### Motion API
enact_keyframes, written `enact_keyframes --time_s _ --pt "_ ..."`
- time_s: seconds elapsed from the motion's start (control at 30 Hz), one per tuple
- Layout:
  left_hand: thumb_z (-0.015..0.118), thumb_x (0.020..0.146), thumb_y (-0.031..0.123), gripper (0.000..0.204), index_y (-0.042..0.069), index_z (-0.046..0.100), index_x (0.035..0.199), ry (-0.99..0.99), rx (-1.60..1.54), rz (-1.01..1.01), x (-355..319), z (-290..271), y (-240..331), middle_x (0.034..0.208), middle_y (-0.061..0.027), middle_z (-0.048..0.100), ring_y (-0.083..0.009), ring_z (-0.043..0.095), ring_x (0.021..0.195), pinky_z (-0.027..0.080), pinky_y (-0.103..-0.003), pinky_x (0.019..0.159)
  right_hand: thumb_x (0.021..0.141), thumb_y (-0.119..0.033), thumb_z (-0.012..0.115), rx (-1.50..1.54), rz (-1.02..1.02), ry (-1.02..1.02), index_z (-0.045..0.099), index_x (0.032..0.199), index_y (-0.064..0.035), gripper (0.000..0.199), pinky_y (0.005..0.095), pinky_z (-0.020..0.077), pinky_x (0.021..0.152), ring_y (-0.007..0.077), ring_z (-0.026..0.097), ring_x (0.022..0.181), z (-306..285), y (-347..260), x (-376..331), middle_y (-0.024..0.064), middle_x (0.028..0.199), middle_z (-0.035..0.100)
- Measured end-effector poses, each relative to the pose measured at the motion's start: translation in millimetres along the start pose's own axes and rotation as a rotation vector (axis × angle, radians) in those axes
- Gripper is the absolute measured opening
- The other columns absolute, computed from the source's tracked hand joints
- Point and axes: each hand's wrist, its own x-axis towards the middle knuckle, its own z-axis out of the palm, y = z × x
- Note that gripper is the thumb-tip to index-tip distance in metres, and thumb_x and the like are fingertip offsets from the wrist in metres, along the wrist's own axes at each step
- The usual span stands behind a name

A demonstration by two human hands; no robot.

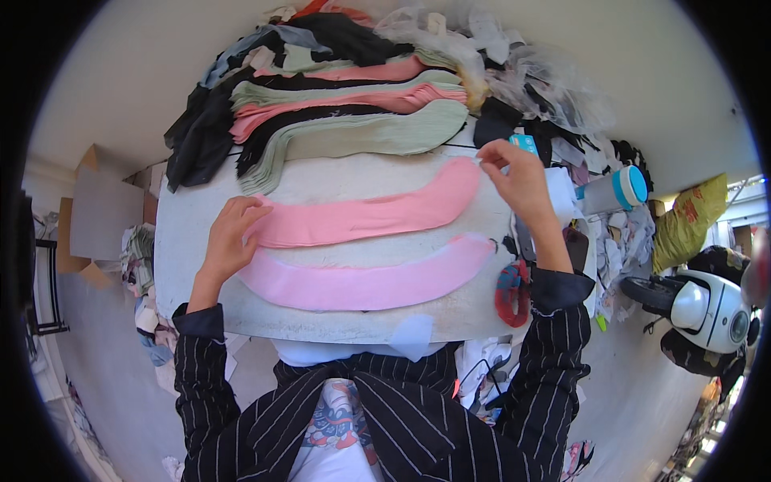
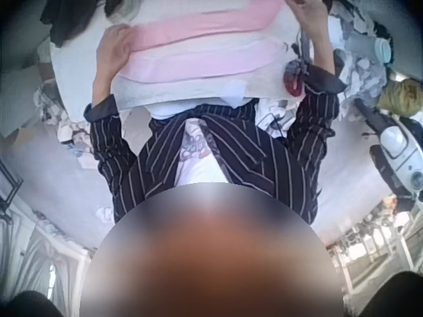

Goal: The person uses shears to cut a white fabric piece on a cluttered work table. After cutting, the person folds the white fabric and places it with other pink and dark fabric pieces already on the table.

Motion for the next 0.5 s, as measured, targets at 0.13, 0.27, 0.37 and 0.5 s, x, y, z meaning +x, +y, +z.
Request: enact_keyframes --time_s 0.13,0.27,0.37,0.5 --pt "0.064 0.065 0.001 0.034 0.007 0.066 0.098 -0.087 -0.042 0.025 3.1 -1.2 -1.3 0.102 -0.0082 0.061 -0.03 0.055 0.104 0.045 -0.04 0.088 0.076 -0.004 0.07 -0.043 -0.022 -0.225 0.065 0.097 -0.0058 0.022 0.0311 0.0516 0.073 0.0218 0.065 0.084 21.4 4.3 -16.2 0.008 0.095 0.067" --pt "0.063 0.064 0.0 0.027 0.006 0.065 0.09 -0.16 0.044 0.021 -3.2 -4.8 -9.0 0.096 -0.0077 0.059 -0.03 0.055 0.097 0.045 -0.04 0.082 0.075 -0.006 0.07 -0.203 -0.149 -0.265 0.066 0.099 -0.0081 0.025 0.0348 0.0508 0.081 0.0274 0.06 0.101 37.5 14.9 -27.6 0.0087 0.106 0.063" --pt "0.063 0.064 0.0 0.025 0.007 0.064 0.088 -0.176 0.153 0.005 -15.0 -12.0 -15.9 0.095 -0.0083 0.059 -0.0302 0.055 0.096 0.044 -0.041 0.081 0.074 -0.005 0.069 -0.203 -0.116 -0.27 0.065 0.1 -0.0087 0.026 0.0363 0.0504 0.083 0.0289 0.058 0.106 34.6 15.1 -28.5 0.0088 0.109 0.061" --pt "0.063 0.063 0.001 0.029 0.007 0.064 0.092 -0.001 0.169 0.052 -14.8 -18.6 -9.5 0.104 -0.0117 0.06 -0.0318 0.054 0.105 0.043 -0.043 0.089 0.074 -0.004 0.067 -0.22 -0.174 -0.154 0.066 0.102 -0.0098 0.028 0.0376 0.0495 0.086 0.0292 0.057 0.108 27.2 15.9 -18.6 0.0084 0.114 0.061"
